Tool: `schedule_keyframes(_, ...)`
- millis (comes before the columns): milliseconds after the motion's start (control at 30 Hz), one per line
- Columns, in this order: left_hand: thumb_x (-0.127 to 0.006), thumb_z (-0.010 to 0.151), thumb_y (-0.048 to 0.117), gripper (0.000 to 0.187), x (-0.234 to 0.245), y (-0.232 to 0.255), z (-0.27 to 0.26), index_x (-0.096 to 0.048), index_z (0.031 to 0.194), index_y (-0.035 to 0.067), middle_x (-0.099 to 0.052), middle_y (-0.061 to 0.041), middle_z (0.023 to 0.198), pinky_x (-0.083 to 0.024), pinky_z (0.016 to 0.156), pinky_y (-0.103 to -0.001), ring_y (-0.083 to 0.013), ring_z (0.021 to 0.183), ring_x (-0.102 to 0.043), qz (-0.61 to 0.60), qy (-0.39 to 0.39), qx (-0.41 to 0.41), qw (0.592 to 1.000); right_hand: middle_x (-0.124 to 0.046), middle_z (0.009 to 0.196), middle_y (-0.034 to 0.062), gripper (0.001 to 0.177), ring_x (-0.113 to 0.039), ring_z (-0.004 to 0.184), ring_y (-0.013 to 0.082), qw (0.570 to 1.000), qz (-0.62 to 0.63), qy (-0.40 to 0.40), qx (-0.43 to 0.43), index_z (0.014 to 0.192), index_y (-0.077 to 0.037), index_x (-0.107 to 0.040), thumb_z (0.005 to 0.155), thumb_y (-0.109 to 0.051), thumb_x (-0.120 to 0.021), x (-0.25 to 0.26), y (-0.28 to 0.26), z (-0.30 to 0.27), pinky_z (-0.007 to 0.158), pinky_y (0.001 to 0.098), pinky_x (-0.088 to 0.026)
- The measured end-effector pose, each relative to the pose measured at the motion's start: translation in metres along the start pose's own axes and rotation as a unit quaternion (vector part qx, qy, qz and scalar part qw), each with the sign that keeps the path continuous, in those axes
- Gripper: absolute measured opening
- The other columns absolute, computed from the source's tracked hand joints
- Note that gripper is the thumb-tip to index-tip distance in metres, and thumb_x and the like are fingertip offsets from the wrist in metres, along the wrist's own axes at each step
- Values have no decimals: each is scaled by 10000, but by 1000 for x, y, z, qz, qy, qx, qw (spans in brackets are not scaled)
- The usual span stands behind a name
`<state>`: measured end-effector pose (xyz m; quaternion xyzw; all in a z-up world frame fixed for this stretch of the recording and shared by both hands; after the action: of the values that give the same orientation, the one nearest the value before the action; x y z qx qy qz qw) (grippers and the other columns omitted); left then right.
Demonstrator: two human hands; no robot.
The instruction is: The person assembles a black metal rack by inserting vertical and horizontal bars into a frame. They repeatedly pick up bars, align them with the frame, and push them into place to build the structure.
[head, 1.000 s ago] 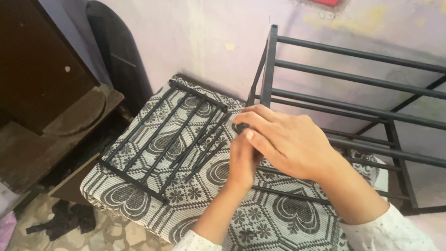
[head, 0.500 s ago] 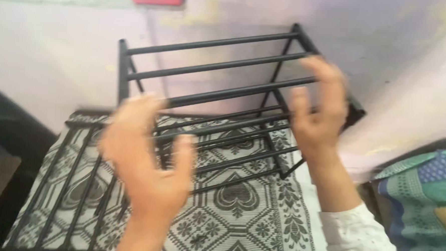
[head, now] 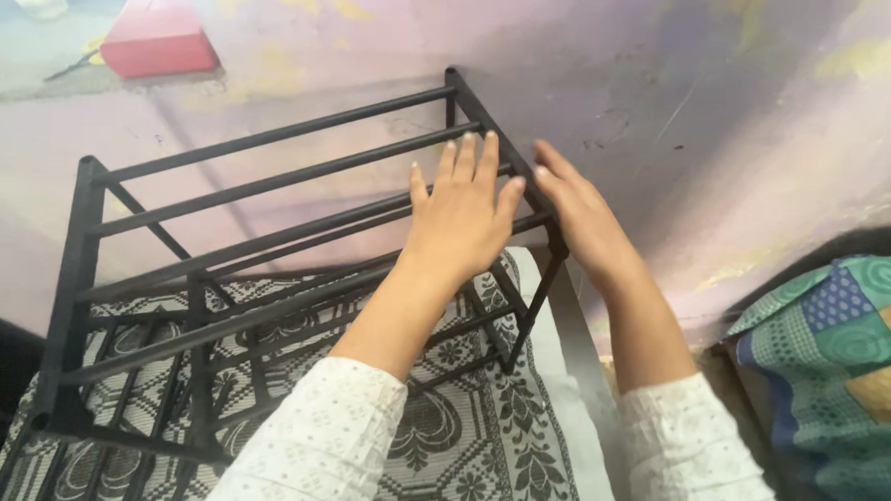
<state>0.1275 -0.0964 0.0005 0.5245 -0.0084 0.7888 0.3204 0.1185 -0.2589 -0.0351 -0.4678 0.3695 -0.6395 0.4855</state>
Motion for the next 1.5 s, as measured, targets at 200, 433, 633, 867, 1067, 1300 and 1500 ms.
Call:
schedule_keyframes(200,-358,998,368,623,-11,-6,0,-294,1558,101,-195,-120,1664,-42,1189,-649,-313,1537,-134,50,-115,17,992,-175,1676,271,712,-128,1579,356,947,-283,-132,74,1562,62,-251,1079,-452,-342,-28,-3,57,1249,395,-142)
schedule_keyframes(433,-369,989,336,639,-13,-9,3,-276,1566,77,-187,-121,1662,-31,1205,-624,-306,1544,-121,50,-138,25,989,-139,1671,248,830,-117,1556,334,942,-306,-136,33,1581,31,-201,1019,-561,-348,-30,3,60,1235,390,-170)
schedule_keyframes(633,-510,1012,390,719,-1,-42,2,-283,1581,13,-225,-208,1670,-50,1249,-555,-348,1567,-165,-70,-22,-3,997,-193,1689,126,757,-207,1543,279,978,-139,-157,-20,1586,-52,-251,1020,-547,-345,-17,1,57,1196,416,-248)
schedule_keyframes(867,-528,977,397,669,183,-219,-92,-517,1561,72,-609,-242,1521,-404,1177,-423,-383,1405,-563,-245,74,328,909,-503,1519,12,599,-505,1378,212,964,160,-119,-177,1560,-190,-421,1035,-477,-389,-16,23,83,1046,397,-525)
schedule_keyframes(1067,-379,1040,493,675,174,-294,-161,-358,1612,135,-275,-50,1702,-119,1184,-405,-221,1559,-189,-366,120,440,811,-529,1490,-16,545,-520,1374,186,948,198,-121,-219,1562,-242,-444,1064,-454,-382,-26,40,109,1020,418,-481)
schedule_keyframes(1300,-438,1019,430,667,133,-331,-161,-355,1583,83,-303,-66,1681,-132,1208,-348,-200,1558,-212,-435,122,356,818,-457,1580,-73,537,-490,1413,175,970,83,-74,-215,1578,-325,-397,1045,-370,-344,-31,14,97,1001,416,-449)
schedule_keyframes(1500,-483,1007,387,666,136,-346,-161,-346,1561,44,-318,-74,1665,-143,1226,-307,-181,1557,-228,-442,134,337,820,-443,1587,-50,555,-460,1427,187,968,127,-68,-204,1576,-263,-387,1039,-396,-333,-43,-6,83,1066,426,-429)
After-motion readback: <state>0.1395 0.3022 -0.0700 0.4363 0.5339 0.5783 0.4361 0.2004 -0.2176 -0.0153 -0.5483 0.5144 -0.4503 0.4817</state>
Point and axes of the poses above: each hand's wrist, its own z-axis towards the middle knuckle, its own x-axis out of the back of the hand, y = z × x, the point moved 3 cm from there along z, towards the middle knuckle
